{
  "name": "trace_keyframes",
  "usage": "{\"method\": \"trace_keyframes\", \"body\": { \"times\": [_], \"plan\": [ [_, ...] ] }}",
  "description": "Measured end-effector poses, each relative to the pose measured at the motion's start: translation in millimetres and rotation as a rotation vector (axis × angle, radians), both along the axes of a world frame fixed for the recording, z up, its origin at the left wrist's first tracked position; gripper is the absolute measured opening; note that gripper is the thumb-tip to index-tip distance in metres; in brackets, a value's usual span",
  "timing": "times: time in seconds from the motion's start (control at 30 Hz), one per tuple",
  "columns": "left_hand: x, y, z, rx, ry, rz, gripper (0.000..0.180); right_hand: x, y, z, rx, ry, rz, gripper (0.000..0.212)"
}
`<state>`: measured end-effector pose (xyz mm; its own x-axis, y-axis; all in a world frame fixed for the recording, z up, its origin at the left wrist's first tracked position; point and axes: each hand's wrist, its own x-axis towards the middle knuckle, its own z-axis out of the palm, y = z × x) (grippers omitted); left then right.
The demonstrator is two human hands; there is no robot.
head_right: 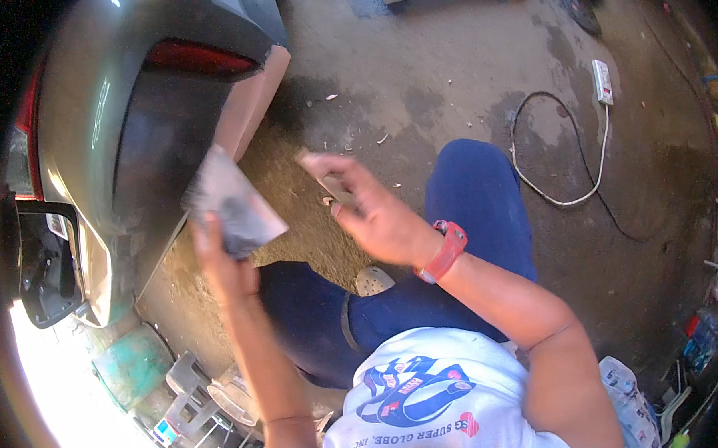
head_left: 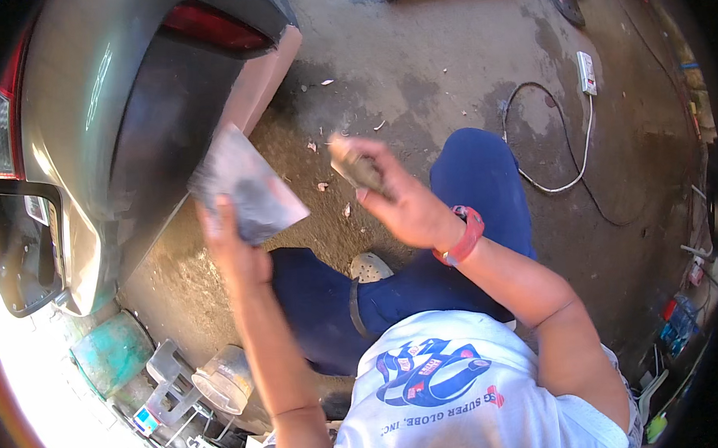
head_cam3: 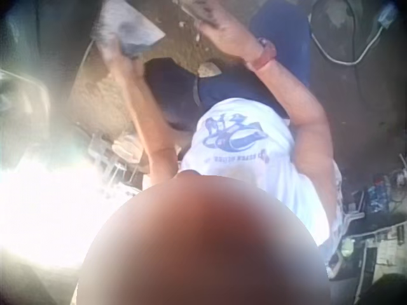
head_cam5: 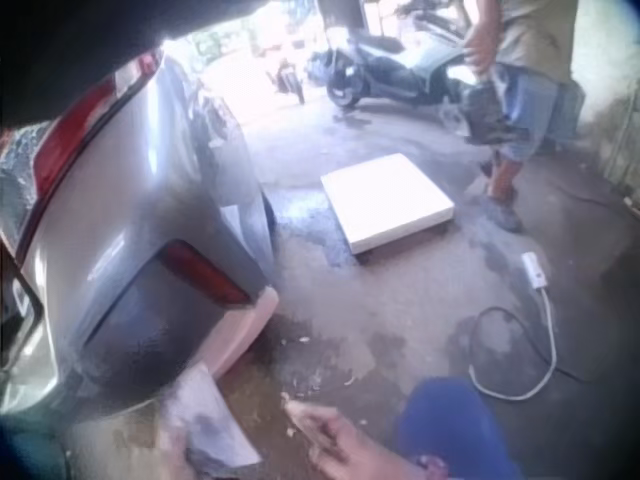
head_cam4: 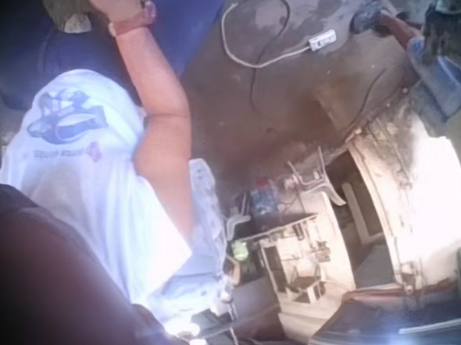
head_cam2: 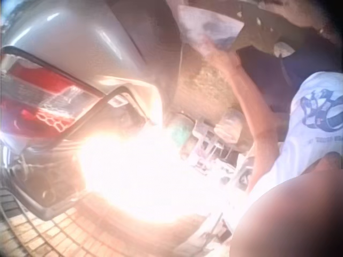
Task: The person sands the rear bumper of a silver car using sandpaper, focusing on a primed area near the taillight. They switch between sandpaper sheets and inspect the surface while squatting and standing.
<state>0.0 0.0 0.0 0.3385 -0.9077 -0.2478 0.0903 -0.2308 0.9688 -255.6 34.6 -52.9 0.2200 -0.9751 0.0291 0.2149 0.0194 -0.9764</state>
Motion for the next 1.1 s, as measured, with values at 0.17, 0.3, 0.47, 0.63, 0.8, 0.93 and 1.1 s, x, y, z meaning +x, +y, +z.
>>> {"method": "trace_keyframes", "body": {
  "times": [0.17, 0.3, 0.47, 0.63, 0.8, 0.93, 1.1],
  "plan": [
    [-33.9, 42.4, -63.9, -0.023, 0.352, 0.145, 0.048, 13.1, 30.7, -6.4, -0.514, 0.528, 0.191, 0.072],
    [-17.3, 54.1, -68.6, 0.128, 0.285, 0.218, 0.045, -1.9, 15.4, -42.2, -0.484, 1.121, 0.412, 0.061],
    [40.6, 60.2, -58.1, 0.171, 0.172, 0.25, 0.04, -23.3, -24.4, -68.6, 0.08, 0.606, 0.141, 0.044],
    [104.8, 80.1, -32.3, 0.144, 0.208, 0.303, 0.037, -26.0, -103.5, -84.5, 0.337, -0.29, -0.35, 0.045],
    [136.6, 111.5, -7.7, 0.031, 0.296, 0.247, 0.023, -22.8, -158.7, -82.0, 0.152, -0.034, -0.466, 0.047],
    [127.4, 133.6, -11.1, 0.015, 0.334, 0.212, 0.015, -18.7, -183.3, -76.7, -0.407, 0.314, -0.552, 0.058],
    [122.2, 139.9, -16.2, -0.082, 0.334, 0.342, 0.016, -31.0, -227.0, -79.6, -0.964, 0.552, -0.49, 0.058]
  ]
}}
